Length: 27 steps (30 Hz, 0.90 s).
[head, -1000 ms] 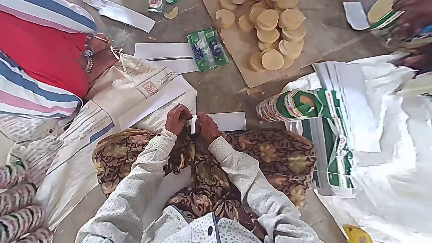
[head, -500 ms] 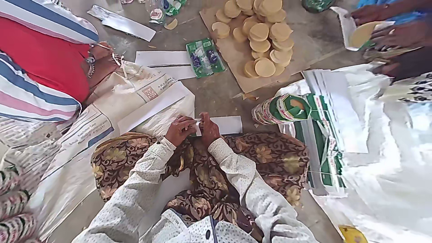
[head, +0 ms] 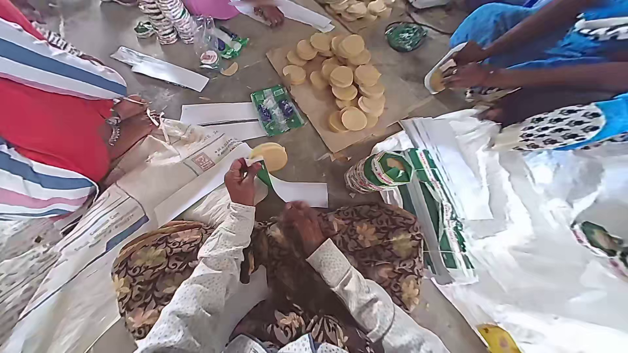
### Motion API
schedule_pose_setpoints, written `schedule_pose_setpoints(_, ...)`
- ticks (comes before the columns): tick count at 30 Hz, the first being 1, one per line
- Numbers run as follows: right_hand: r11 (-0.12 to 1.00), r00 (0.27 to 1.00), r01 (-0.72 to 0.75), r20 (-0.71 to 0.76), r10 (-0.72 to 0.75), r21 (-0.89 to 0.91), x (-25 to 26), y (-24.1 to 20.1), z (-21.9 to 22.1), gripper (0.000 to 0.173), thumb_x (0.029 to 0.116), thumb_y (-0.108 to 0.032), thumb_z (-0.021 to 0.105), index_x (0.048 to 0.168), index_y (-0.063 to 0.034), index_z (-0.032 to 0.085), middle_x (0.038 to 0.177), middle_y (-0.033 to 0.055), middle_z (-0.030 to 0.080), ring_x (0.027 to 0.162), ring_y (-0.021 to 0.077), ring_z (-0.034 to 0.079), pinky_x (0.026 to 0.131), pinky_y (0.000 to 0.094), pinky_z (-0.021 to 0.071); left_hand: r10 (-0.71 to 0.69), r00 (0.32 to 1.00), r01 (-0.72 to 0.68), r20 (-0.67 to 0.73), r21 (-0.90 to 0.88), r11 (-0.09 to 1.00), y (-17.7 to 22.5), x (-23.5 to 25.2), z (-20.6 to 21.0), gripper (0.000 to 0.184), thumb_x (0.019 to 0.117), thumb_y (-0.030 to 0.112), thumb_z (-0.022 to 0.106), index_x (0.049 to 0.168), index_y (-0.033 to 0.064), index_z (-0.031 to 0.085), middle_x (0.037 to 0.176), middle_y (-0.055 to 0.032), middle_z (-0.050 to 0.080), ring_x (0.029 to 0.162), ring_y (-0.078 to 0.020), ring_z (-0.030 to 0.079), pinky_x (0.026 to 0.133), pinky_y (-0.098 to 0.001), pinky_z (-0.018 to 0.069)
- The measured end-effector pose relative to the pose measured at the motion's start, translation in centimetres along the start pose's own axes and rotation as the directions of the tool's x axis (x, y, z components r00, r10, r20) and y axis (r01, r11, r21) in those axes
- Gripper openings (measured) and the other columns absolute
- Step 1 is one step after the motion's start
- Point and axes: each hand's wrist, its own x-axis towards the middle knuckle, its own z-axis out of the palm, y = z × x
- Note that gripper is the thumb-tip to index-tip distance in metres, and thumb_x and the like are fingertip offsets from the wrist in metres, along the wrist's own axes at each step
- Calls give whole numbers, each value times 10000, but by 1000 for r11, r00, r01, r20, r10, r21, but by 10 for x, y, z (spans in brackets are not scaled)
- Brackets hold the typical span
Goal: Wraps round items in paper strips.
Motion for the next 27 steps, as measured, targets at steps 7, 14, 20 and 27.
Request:
schedule_pose_setpoints(7,534,966,-259,217,141,805,50,-13,32,916,1022,-698,88,1342,65,482,1189,211,681,1053,291,697,900,421,581,-98,989,37,-107,-469,882,49,-11,-4,188,929,-39,589,1054,68,680,957,42,748,947,-82,702,923,-322,581)
schedule_pose_setpoints(14,753,907,-21,-305,291,657,110,-40,7,386,1022,-80,587,1393,-7,508,1284,192,628,1127,263,640,936,448,551,88,994,-79,61,-136,987,1,-26,-43,206,868,101,751,1064,50,707,1048,54,733,1025,-48,677,952,-276,562)
schedule_pose_setpoints(20,981,903,63,-430,22,182,107,-26,-20,608,1013,-22,596,1528,67,286,1459,274,488,1301,252,550,1091,368,460,163,834,-430,528,435,791,-33,-27,8,172,926,89,672,1046,5,762,1045,-200,740,1082,-433,667,998,-600,476)
schedule_pose_setpoints(27,563,831,414,45,-554,-715,96,-10,-32,659,833,145,596,1477,99,465,1477,300,523,1306,439,588,1065,545,496,-93,802,-315,590,550,773,-20,-24,54,256,948,133,676,1163,2,725,1197,-217,702,1258,-453,577,1127,-658,311)
